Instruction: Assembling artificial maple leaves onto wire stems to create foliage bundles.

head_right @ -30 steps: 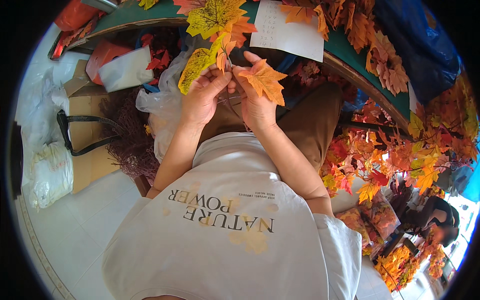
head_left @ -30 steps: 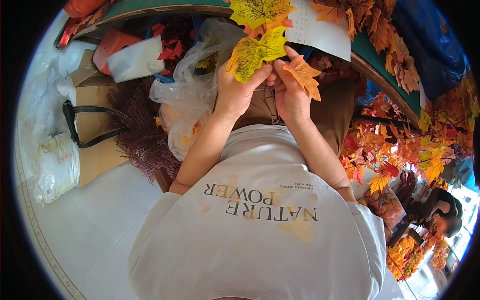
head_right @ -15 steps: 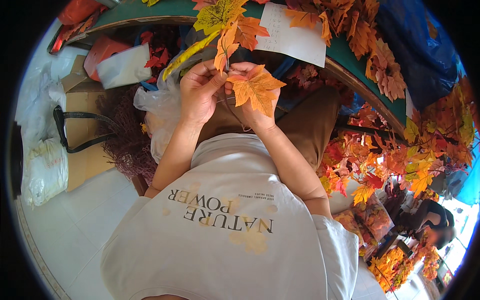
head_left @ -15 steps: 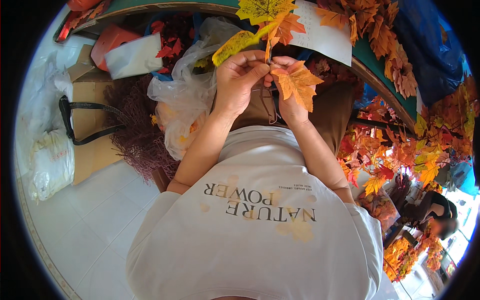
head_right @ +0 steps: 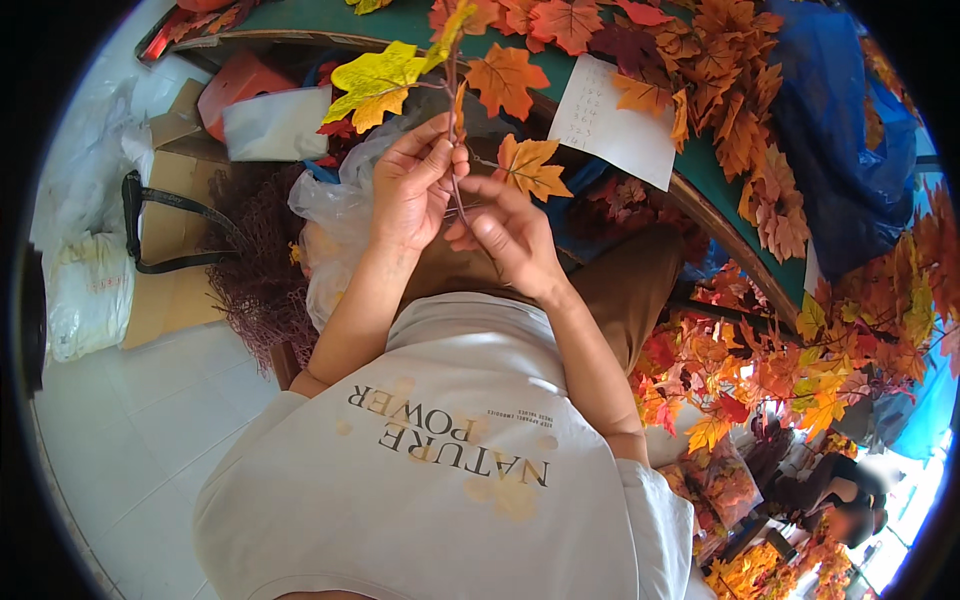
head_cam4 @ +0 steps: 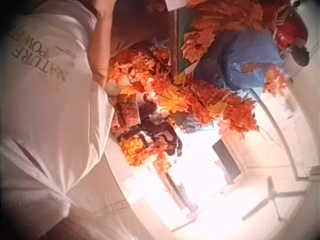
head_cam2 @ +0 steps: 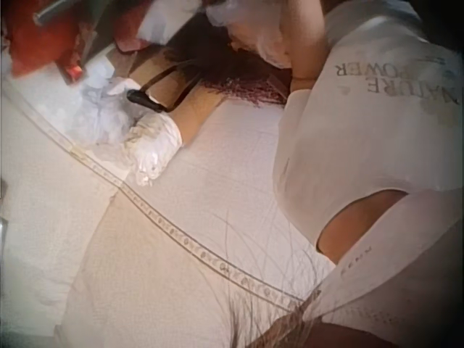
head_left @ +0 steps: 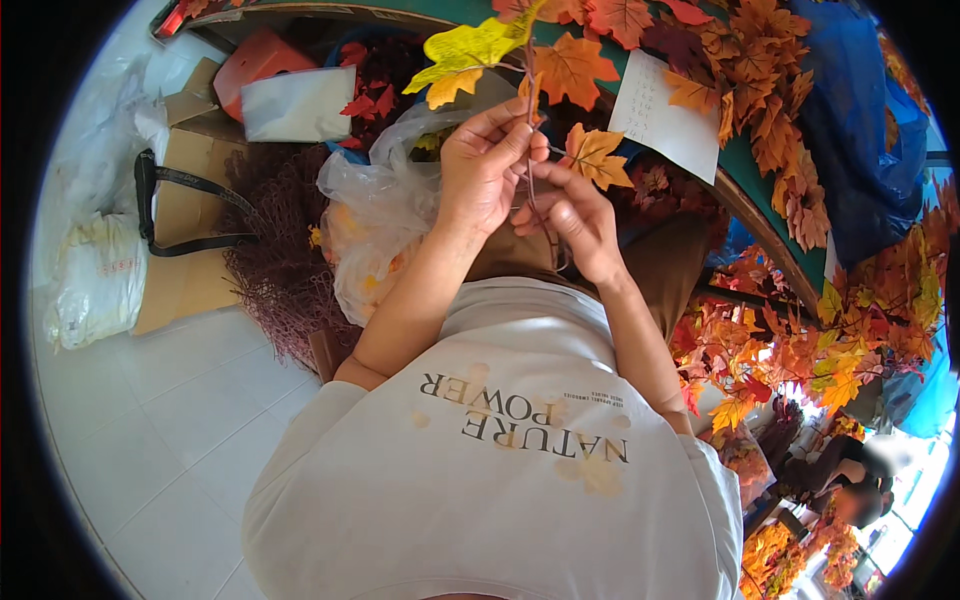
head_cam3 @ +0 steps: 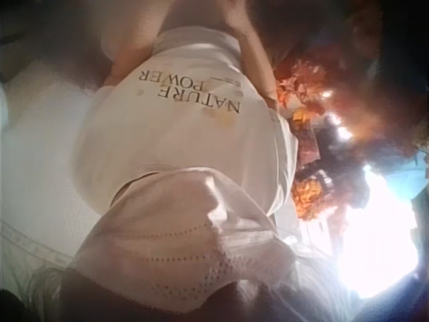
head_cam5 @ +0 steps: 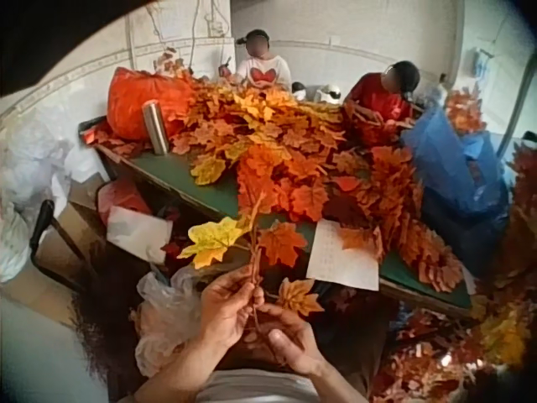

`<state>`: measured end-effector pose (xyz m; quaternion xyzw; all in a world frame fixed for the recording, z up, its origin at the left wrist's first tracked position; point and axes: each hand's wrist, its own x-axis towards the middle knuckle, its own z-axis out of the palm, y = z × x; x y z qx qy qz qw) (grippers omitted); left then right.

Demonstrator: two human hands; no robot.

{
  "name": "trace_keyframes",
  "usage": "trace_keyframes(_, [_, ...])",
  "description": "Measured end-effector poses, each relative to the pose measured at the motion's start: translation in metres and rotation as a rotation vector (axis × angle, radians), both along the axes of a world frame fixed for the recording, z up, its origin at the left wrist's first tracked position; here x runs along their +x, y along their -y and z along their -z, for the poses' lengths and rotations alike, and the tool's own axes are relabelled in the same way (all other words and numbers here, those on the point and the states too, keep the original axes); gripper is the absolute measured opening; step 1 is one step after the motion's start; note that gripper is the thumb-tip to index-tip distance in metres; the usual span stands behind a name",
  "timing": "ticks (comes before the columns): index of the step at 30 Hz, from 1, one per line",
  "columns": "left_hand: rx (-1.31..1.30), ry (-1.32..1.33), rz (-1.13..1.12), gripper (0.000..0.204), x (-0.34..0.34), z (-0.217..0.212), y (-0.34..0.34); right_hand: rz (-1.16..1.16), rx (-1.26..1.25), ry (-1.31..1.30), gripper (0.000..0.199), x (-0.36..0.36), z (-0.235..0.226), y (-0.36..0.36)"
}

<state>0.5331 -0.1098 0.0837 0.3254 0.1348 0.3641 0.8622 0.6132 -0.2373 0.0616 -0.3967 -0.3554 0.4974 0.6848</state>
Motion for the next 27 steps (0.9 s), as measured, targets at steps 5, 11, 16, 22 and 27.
trace_keyframes(5, [-0.123, 0.058, 0.154, 0.028, -0.001, 0.026, -0.016, 0.101, -0.305, -0.104, 0.055, 0.014, 0.022, -0.028])
trace_keyframes(11, [-0.193, -0.191, 0.058, 0.024, -0.003, 0.071, -0.032, 0.321, -0.606, 1.065, 0.040, 0.032, 0.084, -0.053])
trace_keyframes(16, [-0.332, -0.328, 0.034, 0.028, -0.019, 0.143, -0.057, 0.191, -0.722, 1.212, 0.060, 0.039, 0.137, -0.077])
trace_keyframes(22, [-0.452, -0.439, -0.137, 0.021, -0.026, 0.187, -0.050, -0.094, -0.867, 1.428, 0.056, 0.041, 0.110, -0.090])
trace_keyframes(27, [-0.397, -0.578, -0.112, 0.018, -0.022, 0.195, -0.042, -0.317, -0.864, 1.830, 0.048, 0.047, 0.095, -0.120])
